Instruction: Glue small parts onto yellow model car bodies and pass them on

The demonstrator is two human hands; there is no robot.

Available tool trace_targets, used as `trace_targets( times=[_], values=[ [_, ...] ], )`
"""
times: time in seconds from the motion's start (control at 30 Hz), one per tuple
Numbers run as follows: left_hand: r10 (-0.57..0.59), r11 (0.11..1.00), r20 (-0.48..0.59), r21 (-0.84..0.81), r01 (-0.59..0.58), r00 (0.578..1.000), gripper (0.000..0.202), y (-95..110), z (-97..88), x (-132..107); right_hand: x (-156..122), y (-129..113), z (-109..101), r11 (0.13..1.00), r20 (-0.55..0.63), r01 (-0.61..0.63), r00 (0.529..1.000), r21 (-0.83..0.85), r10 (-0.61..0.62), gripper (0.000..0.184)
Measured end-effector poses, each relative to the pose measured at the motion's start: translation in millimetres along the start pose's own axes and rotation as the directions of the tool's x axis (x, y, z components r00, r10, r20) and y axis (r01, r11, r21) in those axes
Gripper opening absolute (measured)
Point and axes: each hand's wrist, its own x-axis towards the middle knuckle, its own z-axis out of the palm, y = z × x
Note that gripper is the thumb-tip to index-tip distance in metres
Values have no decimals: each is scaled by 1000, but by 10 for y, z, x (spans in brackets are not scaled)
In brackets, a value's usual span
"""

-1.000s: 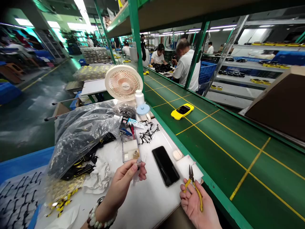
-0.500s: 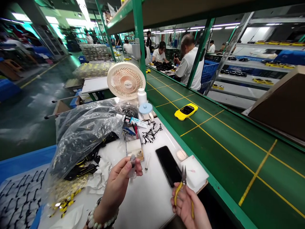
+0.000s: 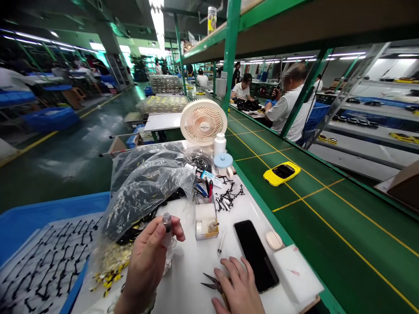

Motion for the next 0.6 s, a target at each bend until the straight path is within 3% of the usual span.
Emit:
trace_targets(
  times=[0.07, 0.13, 0.2, 0.27, 0.33, 0.43, 0.5, 0.6],
  values=[
    [23, 1000, -20, -2, -23, 1000, 26, 39, -40, 11, 262, 41, -279, 996, -120, 69, 990, -50, -75, 40],
    [40, 999, -36, -2, -40, 999, 26, 65, -65, 20, 636, 140, -606, 999, -233, -7, 973, -46, -4, 27],
    [51, 999, -46, 7, -51, 998, 26, 73, -80, 28, 1125, 279, -879, 997, -258, -64, 965, -43, 51, 24],
    [61, 998, -40, 30, -60, 997, 25, 65, -93, 36, 1687, 417, -1026, 997, -209, -80, 975, -9, 77, 23],
    [69, 996, -24, 61, -67, 997, 25, 47, -105, 48, 2255, 526, -1025, 997, -96, -68, 993, 37, 71, 22],
    [64, 994, -14, 89, -63, 998, 29, 26, -123, 77, 2962, 640, -812, 996, 111, -40, 993, 74, 32, 24],
    [53, 994, -22, 98, -51, 998, 32, 23, -133, 105, 3267, 718, -608, 997, 236, -26, 972, 68, 9, 25],
    [22, 996, -57, 93, -17, 998, 34, 32, -150, 153, 3467, 862, -328, 999, 358, -15, 934, 30, 3, 24]
  ],
)
